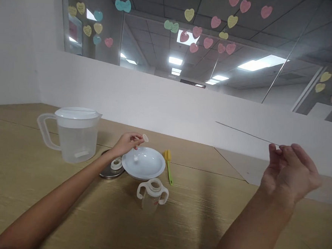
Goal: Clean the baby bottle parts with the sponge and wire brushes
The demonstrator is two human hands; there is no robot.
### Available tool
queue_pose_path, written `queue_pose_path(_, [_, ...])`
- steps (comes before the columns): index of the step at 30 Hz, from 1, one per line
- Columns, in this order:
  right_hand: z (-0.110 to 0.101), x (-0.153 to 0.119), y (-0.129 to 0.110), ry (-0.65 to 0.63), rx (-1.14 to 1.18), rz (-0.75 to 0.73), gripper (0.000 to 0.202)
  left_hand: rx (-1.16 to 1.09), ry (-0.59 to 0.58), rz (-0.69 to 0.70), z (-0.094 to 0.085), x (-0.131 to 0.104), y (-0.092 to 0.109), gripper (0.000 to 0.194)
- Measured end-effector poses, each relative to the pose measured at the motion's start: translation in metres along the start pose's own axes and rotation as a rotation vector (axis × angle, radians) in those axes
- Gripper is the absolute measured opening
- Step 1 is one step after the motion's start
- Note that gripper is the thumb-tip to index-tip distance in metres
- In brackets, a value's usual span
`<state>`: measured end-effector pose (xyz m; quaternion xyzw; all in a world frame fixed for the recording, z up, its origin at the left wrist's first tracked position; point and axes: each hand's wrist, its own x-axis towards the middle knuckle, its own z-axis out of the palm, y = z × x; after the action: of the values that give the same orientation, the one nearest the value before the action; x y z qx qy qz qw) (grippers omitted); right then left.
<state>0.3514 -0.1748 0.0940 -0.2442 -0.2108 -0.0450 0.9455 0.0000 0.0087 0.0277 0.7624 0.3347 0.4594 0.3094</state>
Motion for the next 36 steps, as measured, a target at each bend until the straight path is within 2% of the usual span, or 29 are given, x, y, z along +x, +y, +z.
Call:
queue_pose_path(8, [0.001,-0.001,0.0,-0.043,0.009,-0.004,0.022,-0.03,-0.082,0.007,0.019,0.002,-0.015,0.036])
queue_pose_path(21, [0.011,-0.008,0.003,-0.085,0.02,0.016,0.019,0.049,-0.171,-0.032,0.028,-0.001,-0.033,0.038])
queue_pose_path(28, [0.016,-0.015,0.002,-0.107,-0.019,0.036,0.019,0.099,-0.216,-0.051,0.029,-0.003,-0.035,0.038])
queue_pose_path(36, [0.019,-0.018,-0.001,-0.124,-0.041,0.033,0.019,0.147,-0.25,-0.065,0.03,-0.008,-0.028,0.037])
